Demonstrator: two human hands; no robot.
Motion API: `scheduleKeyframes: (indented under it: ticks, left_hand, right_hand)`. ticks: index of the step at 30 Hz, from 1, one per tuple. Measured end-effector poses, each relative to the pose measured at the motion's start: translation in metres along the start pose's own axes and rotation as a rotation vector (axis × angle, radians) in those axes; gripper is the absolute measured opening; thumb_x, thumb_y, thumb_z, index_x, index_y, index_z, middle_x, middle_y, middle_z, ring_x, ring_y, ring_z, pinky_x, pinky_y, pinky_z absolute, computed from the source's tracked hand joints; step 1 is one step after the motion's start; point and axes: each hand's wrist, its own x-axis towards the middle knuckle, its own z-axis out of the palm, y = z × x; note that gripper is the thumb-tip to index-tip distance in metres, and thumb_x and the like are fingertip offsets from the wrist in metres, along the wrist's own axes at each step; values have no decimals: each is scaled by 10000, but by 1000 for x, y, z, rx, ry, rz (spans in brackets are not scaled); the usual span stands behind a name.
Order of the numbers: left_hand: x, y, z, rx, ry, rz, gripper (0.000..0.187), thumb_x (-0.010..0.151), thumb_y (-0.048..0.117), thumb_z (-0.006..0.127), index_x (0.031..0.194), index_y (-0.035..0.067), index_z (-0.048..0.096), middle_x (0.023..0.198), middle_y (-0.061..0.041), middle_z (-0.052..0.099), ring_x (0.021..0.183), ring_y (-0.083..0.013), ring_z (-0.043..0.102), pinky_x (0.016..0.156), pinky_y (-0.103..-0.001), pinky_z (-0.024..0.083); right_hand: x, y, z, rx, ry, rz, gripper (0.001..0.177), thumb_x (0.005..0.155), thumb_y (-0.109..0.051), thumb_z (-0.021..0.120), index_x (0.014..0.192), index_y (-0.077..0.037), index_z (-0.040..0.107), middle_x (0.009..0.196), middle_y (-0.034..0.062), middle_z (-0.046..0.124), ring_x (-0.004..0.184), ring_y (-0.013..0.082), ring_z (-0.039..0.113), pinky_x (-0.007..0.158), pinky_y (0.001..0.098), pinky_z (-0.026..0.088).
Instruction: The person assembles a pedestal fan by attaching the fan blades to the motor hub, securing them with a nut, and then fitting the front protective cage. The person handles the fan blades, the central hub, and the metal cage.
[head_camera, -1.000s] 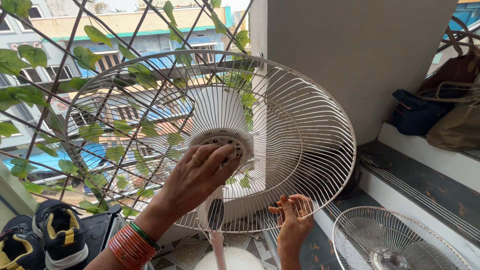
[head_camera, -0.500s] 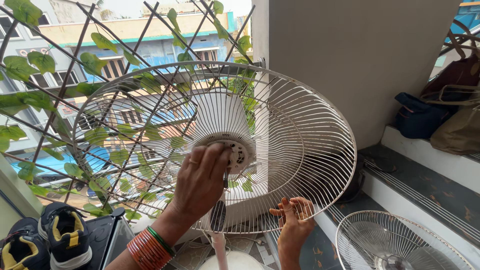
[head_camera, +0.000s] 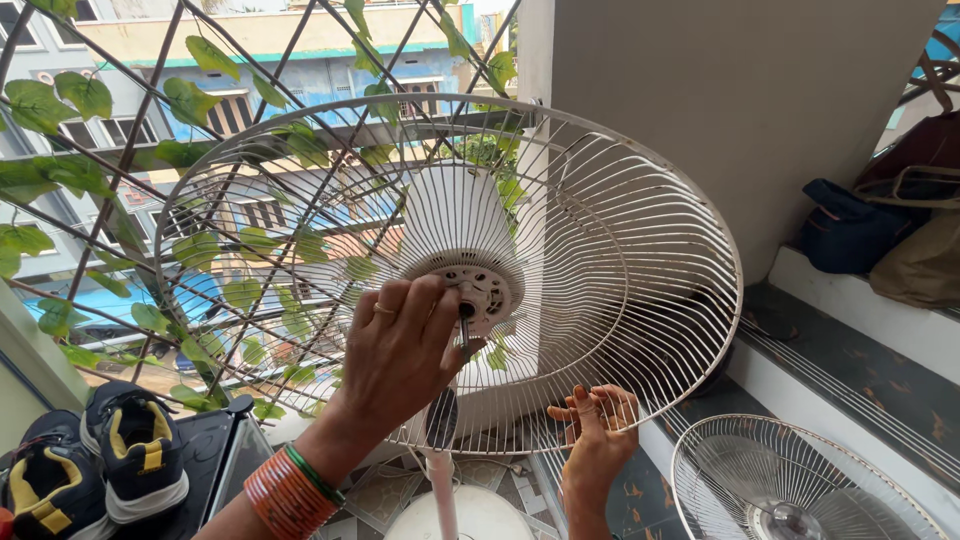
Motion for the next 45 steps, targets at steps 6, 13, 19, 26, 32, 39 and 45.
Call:
scheduleKeyframes:
  ticks: [6, 13, 19, 26, 32, 39, 45]
  left_hand:
    - [4, -1, 5, 77, 35, 70, 429, 869, 139, 724, 1261, 8, 608, 1180, -85, 577, 1039, -217, 541, 859, -375, 463]
    - [7, -22, -3, -9, -93, 268, 479, 881, 197, 705, 1341, 127, 590, 1355, -31, 532, 1208, -214, 529, 999, -377, 478]
    - [-2, -35, -45, 38, 125, -88, 473, 891, 27, 697, 1351, 103, 615, 1296, -110, 577, 1072, -230, 538, 920, -400, 463]
    - [-33, -39, -65, -12, 410, -368, 320, 951, 44, 694, 1263, 114, 669, 1151, -80, 553, 1023, -244, 530, 857, -376, 453]
    - [-36, -16, -25, 50, 202, -202, 396, 861, 185, 787, 1237, 117, 683, 1068, -53, 594, 931, -221, 568, 776, -386, 469]
    - [-23, 14, 12, -46, 178, -203, 608, 775, 393, 847, 1226, 52, 623, 1091, -87, 609, 933, -244, 568, 761, -409, 445]
    - [-7, 21, 19, -17, 164, -294, 485, 776, 189, 819, 1199, 56, 622, 1133, -79, 610, 998, -253, 583, 832, -413, 457]
  right_hand:
    - [4, 6, -2, -24, -23, -66, 155, 888, -8, 707, 983, -22, 585, 882, 88, 604, 706, 184, 691, 596, 384, 683]
    - [1, 4, -1, -3, -18, -45, 157, 896, -14, 710, 980, -23, 578, 867, 76, 592, 701, 174, 685, 597, 379, 684]
    - [-3, -9, 3, -59, 37, 104, 183, 898, -59, 722, 1013, -45, 580, 801, 107, 639, 602, 254, 717, 471, 299, 513]
    - [1, 2, -3, 9, -37, -50, 183, 904, -42, 735, 1007, -29, 584, 862, 71, 615, 670, 208, 703, 549, 330, 645]
    - [3, 7, -4, -35, 9, -17, 221, 878, -41, 750, 1022, -43, 583, 837, 85, 634, 611, 232, 714, 431, 264, 474]
    - [1, 2, -2, -95, 43, 52, 222, 876, -68, 742, 1017, -52, 571, 773, 122, 674, 576, 260, 726, 360, 246, 350]
    - [1, 2, -1, -34, -8, -40, 197, 891, -76, 746, 1003, -45, 587, 767, 100, 669, 582, 253, 732, 466, 269, 555]
